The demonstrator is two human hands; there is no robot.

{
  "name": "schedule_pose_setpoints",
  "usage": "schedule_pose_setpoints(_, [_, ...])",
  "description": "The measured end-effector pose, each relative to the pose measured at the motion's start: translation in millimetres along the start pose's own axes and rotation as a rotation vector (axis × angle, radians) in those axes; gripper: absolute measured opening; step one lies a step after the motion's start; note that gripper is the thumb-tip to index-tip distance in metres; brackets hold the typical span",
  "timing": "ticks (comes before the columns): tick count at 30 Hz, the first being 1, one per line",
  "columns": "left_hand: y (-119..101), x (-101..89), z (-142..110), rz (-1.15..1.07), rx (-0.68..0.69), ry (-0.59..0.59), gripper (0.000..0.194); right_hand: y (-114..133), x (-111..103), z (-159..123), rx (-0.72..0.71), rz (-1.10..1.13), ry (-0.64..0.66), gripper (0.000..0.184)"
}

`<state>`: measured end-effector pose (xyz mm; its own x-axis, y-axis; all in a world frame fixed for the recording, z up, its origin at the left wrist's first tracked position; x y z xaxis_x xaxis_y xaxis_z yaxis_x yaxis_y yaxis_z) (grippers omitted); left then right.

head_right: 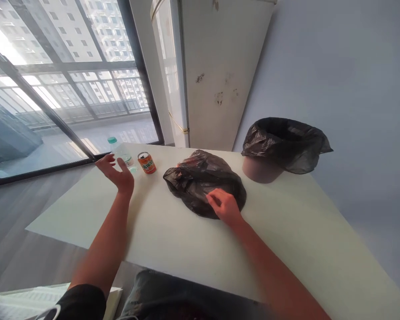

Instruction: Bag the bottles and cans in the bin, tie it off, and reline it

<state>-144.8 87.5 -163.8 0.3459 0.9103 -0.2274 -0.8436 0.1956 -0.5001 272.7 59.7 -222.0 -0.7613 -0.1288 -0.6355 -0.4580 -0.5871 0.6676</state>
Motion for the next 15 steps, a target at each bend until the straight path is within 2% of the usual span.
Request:
schedule_pose_setpoints(1, [-24, 7.0, -6, -0.058, 0.081, 0.079, 0.025, -2, -1, 1, 0.0, -0.016, -0.009, 0.029])
schedule_pose_setpoints(3, [-70, 30.5, -26, -0.176, 0.232, 0.349, 0.025, -7, 0, 4, 0.008, -0.032, -0.006, 0.026])
schedule_pose_setpoints(4, [-89, 45.6, -40, -0.214, 0.283, 0.521, 0.036, -10, 1, 5, 0.014, -0.034, 0.006, 0.025])
schedule_pose_setpoints(6, [-111, 71.1, -65, -0.221, 0.287, 0.725, 0.067, -17, 5, 5, 0.029, -0.043, 0.05, 0.024])
schedule_pose_setpoints(7, [-114, 82.2, -76, -0.197, 0.273, 0.791, 0.07, -20, 7, 5, 0.039, -0.057, 0.077, 0.024])
schedule_pose_setpoints(8, [-113, 91.5, -84, -0.166, 0.249, 0.835, 0.064, -23, 9, 5, 0.049, -0.079, 0.102, 0.023])
schedule_pose_setpoints(10, [-105, 105.0, -93, -0.134, 0.204, 0.912, 0.035, -28, 13, 4, 0.073, -0.133, 0.15, 0.023])
schedule_pose_setpoints(12, [-96, 110.2, -96, -0.2, 0.15, 0.983, 0.018, -30, 14, 3, 0.09, -0.185, 0.177, 0.025])
schedule_pose_setpoints(15, [-92, 104.6, -93, -0.369, 0.031, 1.027, 0.016, -28, 14, 3, 0.085, -0.233, 0.176, 0.031])
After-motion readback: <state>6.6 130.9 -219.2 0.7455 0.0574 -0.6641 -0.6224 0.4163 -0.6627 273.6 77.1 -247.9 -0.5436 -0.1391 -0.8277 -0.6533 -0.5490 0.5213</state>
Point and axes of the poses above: each hand's wrist, its own z-axis towards the middle knuckle, its own x-axis out of the palm, y = z × x, the point moved 5 cm from there along z, towards the middle knuckle, and after that the axes turned 9 degrees about y, right-handed, at the moved point
